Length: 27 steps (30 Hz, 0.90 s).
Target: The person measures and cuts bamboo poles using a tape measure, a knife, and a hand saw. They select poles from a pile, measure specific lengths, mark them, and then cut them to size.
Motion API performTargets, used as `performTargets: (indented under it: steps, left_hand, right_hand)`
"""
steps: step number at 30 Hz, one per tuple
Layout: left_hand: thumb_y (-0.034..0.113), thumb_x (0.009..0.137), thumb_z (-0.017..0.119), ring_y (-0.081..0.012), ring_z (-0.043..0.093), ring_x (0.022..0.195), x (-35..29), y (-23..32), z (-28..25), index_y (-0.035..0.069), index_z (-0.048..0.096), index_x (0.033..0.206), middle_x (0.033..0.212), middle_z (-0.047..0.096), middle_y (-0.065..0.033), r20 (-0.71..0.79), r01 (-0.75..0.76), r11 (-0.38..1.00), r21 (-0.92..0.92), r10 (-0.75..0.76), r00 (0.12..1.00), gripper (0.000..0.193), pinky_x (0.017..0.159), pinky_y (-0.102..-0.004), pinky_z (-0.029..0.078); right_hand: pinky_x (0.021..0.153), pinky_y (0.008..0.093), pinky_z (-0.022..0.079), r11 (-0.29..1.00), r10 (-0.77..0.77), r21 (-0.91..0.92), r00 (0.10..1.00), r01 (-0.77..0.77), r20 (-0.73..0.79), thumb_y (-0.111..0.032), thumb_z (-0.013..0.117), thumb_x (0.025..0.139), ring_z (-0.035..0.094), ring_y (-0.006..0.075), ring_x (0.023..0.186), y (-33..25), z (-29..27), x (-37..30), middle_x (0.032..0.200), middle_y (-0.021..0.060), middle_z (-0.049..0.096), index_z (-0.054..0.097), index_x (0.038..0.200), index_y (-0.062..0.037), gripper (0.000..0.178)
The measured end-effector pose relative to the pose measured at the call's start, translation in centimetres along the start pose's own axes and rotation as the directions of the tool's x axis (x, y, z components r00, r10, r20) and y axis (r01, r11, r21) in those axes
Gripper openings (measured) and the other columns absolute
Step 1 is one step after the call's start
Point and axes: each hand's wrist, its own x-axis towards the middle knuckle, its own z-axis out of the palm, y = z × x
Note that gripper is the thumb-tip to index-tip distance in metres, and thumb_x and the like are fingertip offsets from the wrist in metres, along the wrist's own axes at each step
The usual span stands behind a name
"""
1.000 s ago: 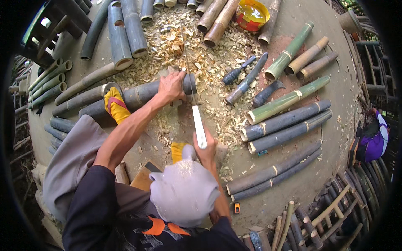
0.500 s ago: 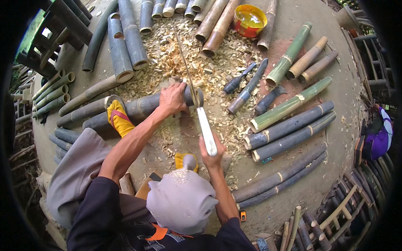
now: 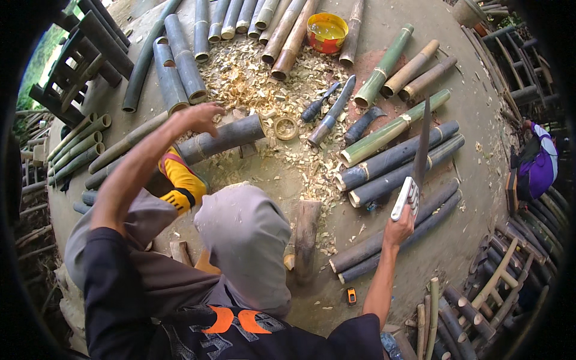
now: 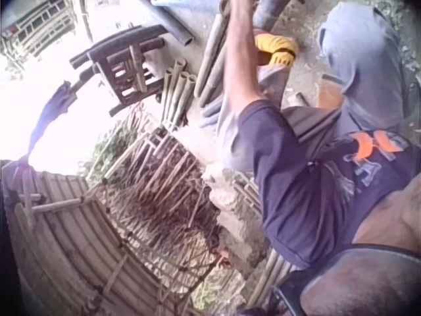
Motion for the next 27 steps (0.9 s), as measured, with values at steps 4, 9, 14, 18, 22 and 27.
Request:
performTargets:
  steps: [4,9,14,18,22,27]
  left_hand:
    - [0.025,0.062,0.073,-0.0328,0.056,0.110,-5.0,-2.4,-4.7,0.004,0.057,0.121,0.113,0.060,-0.0180,0.044,-0.043,0.967,0.251,0.033,0.998,0.064,0.095,-0.0398,0.046]
    - [0.029,0.069,0.075,-0.0307,0.057,0.108,-10.2,-4.9,-0.9,0.008,0.053,0.127,0.117,0.059,-0.0148,0.116,-0.113,0.968,0.224,0.089,0.989,0.066,0.092,-0.0401,0.049]
    - [0.030,0.063,0.081,-0.0331,0.040,0.126,-13.3,-7.3,9.1,0.014,0.041,0.138,0.135,0.041,-0.0159,-0.054,0.020,1.000,-0.013,-0.021,0.998,0.087,0.098,-0.0536,0.038]
    - [0.028,0.061,0.084,-0.0369,0.037,0.128,-9.6,-5.8,12.2,0.015,0.030,0.142,0.137,0.038,-0.0177,-0.359,0.022,0.986,-0.166,-0.081,0.930,0.098,0.103,-0.0557,0.031]
    - [0.025,0.056,0.083,-0.0297,0.046,0.119,-7.6,-6.3,14.8,0.016,0.035,0.139,0.124,0.050,-0.0115,-0.519,0.108,0.983,-0.150,-0.171,0.837,0.096,0.102,-0.0473,0.033]
    - [0.021,0.053,0.083,-0.0238,0.052,0.109,-8.2,-6.2,15.7,0.017,0.046,0.129,0.111,0.055,-0.0064,-0.628,0.155,0.971,-0.181,-0.236,0.742,0.084,0.097,-0.0427,0.035]
  right_hand:
    - [0.078,0.0481,0.043,0.988,-0.001,-0.151,0.963,0.043,0.271,-0.006,0.070,0.070,0.057,0.0382,0.090,1.0,2.6,-0.9,0.092,0.0187,0.060,0.056,0.101,-0.0061,0.034]
    - [0.094,0.0445,0.039,0.997,-0.058,-0.024,0.943,0.070,0.326,-0.001,0.068,0.068,0.052,0.0329,0.105,-10.2,2.9,0.2,0.106,0.0176,0.058,0.056,0.118,-0.0042,0.052]
    - [0.091,0.0415,0.044,0.810,-0.467,0.529,0.824,0.254,0.320,0.005,0.060,0.072,0.051,0.0361,0.105,-23.2,10.6,2.4,0.111,0.0188,0.056,0.053,0.122,-0.0017,0.051]
    - [0.087,0.0428,0.045,0.772,-0.614,0.420,0.731,0.477,0.298,0.002,0.057,0.075,0.052,0.0356,0.100,-27.2,17.3,5.5,0.109,0.0182,0.056,0.056,0.115,-0.0029,0.040]
    - [0.078,0.0443,0.048,0.712,-0.701,0.417,0.552,0.565,0.451,-0.004,0.056,0.079,0.055,0.0345,0.092,-27.2,17.4,7.2,0.099,0.0172,0.058,0.057,0.106,-0.0039,0.027]
    - [0.075,0.0468,0.055,0.771,-0.438,0.249,0.204,0.585,0.875,-0.022,0.065,0.081,0.066,0.0374,0.078,-29.6,10.2,13.1,0.087,0.0201,0.066,0.064,0.100,0.0000,0.029]
